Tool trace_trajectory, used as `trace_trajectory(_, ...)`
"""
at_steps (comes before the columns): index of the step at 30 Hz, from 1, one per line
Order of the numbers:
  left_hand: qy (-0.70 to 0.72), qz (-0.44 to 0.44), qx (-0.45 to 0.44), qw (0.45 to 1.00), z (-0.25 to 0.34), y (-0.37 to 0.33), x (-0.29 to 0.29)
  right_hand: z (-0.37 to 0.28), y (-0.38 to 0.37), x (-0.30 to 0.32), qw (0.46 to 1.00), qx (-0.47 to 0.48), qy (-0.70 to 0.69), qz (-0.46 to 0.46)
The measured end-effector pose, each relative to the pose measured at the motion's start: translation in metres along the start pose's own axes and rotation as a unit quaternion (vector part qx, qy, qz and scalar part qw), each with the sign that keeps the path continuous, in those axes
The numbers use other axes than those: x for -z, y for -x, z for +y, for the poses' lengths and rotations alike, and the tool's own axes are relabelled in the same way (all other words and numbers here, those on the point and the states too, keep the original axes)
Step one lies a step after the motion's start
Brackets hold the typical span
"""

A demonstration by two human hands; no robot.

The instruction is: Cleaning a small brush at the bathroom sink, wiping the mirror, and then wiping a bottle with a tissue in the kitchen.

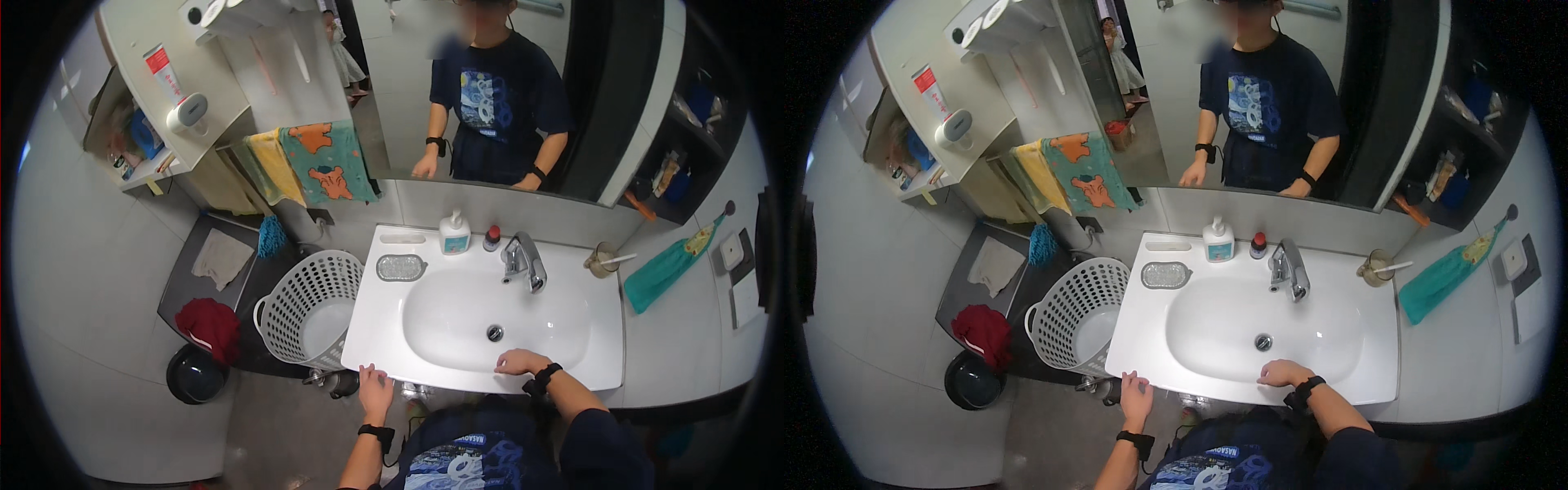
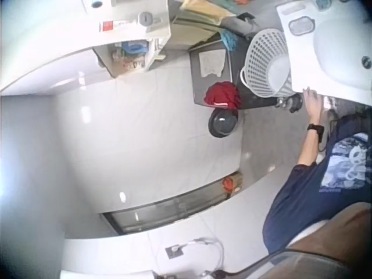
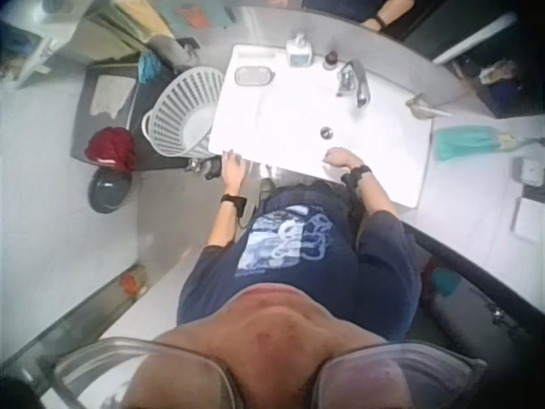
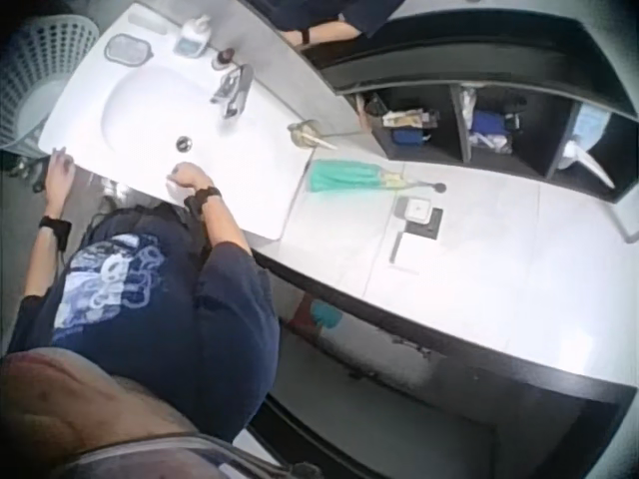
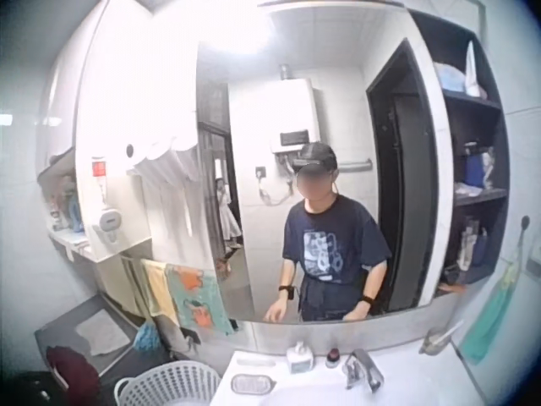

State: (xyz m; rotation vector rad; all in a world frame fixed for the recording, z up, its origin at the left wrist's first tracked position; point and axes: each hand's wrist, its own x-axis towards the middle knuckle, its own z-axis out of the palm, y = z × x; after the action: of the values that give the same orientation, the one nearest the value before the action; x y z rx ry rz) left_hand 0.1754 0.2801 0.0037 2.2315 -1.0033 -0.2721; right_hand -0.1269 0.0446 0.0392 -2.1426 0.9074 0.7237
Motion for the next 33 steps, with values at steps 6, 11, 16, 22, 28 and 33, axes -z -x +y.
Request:
trace_trajectory(6, -0.047, -0.015, 0.013, 0.999, 0.001, -0.003, -0.007, -0.019, -0.024, 0.010, 0.990, 0.135, 0.006, 0.035)
trace_trajectory(11, -0.090, -0.001, -0.019, 0.996, -0.003, -0.017, -0.015, -0.103, -0.014, 0.091, 0.961, 0.239, 0.056, 0.127)
trace_trajectory(16, -0.051, -0.006, 0.014, 0.999, 0.015, -0.014, -0.009, -0.156, 0.002, 0.133, 0.953, 0.270, 0.061, 0.124)
trace_trajectory(22, -0.061, -0.026, 0.007, 0.998, 0.002, -0.005, -0.013, -0.120, -0.035, 0.118, 0.976, 0.182, 0.008, 0.116)
trace_trajectory(28, -0.041, -0.052, -0.014, 0.998, -0.006, 0.003, -0.006, -0.094, -0.062, 0.146, 0.986, 0.051, 0.036, 0.152)
trace_trajectory(33, -0.051, -0.054, -0.015, 0.997, -0.004, 0.000, -0.007, -0.079, -0.075, 0.165, 0.965, -0.035, -0.028, 0.258)
